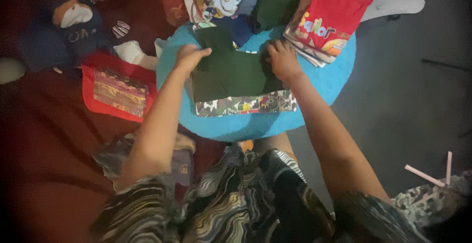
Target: The person folds clothes by hand on a blue cushion, including shirts and shorts, and places them into a stack.
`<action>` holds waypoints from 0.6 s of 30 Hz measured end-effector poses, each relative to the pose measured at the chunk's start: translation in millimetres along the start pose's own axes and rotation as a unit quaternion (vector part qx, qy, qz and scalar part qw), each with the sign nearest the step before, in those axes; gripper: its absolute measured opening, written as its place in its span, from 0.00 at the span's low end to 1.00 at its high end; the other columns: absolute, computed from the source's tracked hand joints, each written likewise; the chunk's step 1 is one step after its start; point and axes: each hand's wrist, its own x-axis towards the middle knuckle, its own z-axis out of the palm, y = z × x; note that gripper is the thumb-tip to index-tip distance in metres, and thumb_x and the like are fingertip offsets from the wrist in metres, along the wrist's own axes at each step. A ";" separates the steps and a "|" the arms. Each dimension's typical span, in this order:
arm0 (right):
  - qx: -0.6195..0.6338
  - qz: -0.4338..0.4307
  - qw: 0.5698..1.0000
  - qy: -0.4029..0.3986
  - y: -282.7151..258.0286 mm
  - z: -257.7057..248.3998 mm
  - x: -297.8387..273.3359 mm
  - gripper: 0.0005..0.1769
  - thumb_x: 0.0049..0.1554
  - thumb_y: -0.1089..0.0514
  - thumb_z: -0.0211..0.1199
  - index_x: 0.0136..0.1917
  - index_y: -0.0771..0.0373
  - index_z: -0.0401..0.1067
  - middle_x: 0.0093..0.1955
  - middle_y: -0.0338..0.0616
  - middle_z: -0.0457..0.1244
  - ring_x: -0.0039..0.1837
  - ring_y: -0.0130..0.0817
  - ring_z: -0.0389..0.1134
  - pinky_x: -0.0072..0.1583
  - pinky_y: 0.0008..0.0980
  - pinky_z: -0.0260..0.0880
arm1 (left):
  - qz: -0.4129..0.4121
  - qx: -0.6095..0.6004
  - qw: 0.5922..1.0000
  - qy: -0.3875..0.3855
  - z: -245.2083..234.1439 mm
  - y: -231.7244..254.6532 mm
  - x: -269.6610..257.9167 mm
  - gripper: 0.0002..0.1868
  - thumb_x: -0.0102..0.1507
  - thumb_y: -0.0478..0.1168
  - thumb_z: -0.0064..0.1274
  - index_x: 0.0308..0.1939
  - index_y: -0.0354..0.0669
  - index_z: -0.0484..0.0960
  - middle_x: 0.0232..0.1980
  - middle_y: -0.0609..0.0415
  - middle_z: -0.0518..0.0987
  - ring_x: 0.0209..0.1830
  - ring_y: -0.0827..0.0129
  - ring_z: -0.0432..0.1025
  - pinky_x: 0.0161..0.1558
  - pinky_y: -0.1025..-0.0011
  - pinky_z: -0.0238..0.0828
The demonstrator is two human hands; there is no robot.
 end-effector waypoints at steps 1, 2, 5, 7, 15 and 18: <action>0.001 0.001 1.000 -0.001 0.7 -1.4 2.9 0.24 0.54 0.57 0.64 0.63 0.62 0.69 0.63 0.53 0.62 0.66 0.57 0.60 0.63 0.54 0.60 | -0.001 0.001 1.000 -0.001 -3.0 12.7 4.6 0.22 0.62 0.50 0.68 0.40 0.29 0.84 0.41 0.46 0.82 0.39 0.59 0.78 0.46 0.59 0.71; -0.007 0.003 1.000 -0.031 2.6 -3.5 5.1 0.19 0.54 0.56 0.64 0.59 0.59 0.70 0.62 0.51 0.63 0.66 0.54 0.61 0.64 0.52 0.60 | -0.058 -0.146 0.987 -0.039 -5.9 24.6 8.8 0.18 0.58 0.44 0.69 0.39 0.33 0.81 0.39 0.49 0.82 0.38 0.60 0.78 0.44 0.59 0.74; -0.009 0.007 0.997 -0.081 9.3 -11.1 -0.9 0.11 0.61 0.55 0.62 0.56 0.57 0.71 0.59 0.45 0.65 0.66 0.48 0.64 0.67 0.50 0.61 | -0.057 -0.330 0.936 -0.111 -19.7 44.0 1.7 0.15 0.53 0.37 0.69 0.40 0.37 0.81 0.39 0.53 0.83 0.39 0.64 0.78 0.45 0.63 0.77; -0.002 0.005 0.995 -0.098 11.9 -20.0 -8.0 0.08 0.67 0.56 0.60 0.58 0.58 0.71 0.57 0.42 0.66 0.65 0.45 0.65 0.70 0.50 0.61 | 0.003 -0.368 0.919 -0.141 -40.7 54.4 -15.6 0.15 0.53 0.36 0.68 0.42 0.38 0.83 0.41 0.55 0.85 0.42 0.67 0.79 0.48 0.67 0.77; -0.132 -0.149 0.980 -0.021 -16.2 -74.9 -82.5 0.10 0.53 0.53 0.65 0.48 0.55 0.71 0.50 0.37 0.65 0.62 0.38 0.66 0.71 0.57 0.56 | 0.301 0.053 0.935 -0.179 -63.9 2.4 -146.1 0.19 0.53 0.41 0.71 0.43 0.35 0.85 0.44 0.47 0.83 0.47 0.60 0.77 0.52 0.65 0.74; -0.018 -0.128 0.991 0.020 -26.0 -71.2 -98.6 0.16 0.59 0.45 0.66 0.46 0.59 0.71 0.47 0.47 0.63 0.60 0.44 0.64 0.66 0.59 0.55 | 0.413 0.209 0.877 -0.131 -48.6 -40.4 -151.0 0.13 0.53 0.37 0.62 0.42 0.43 0.89 0.50 0.46 0.85 0.53 0.54 0.76 0.55 0.58 0.69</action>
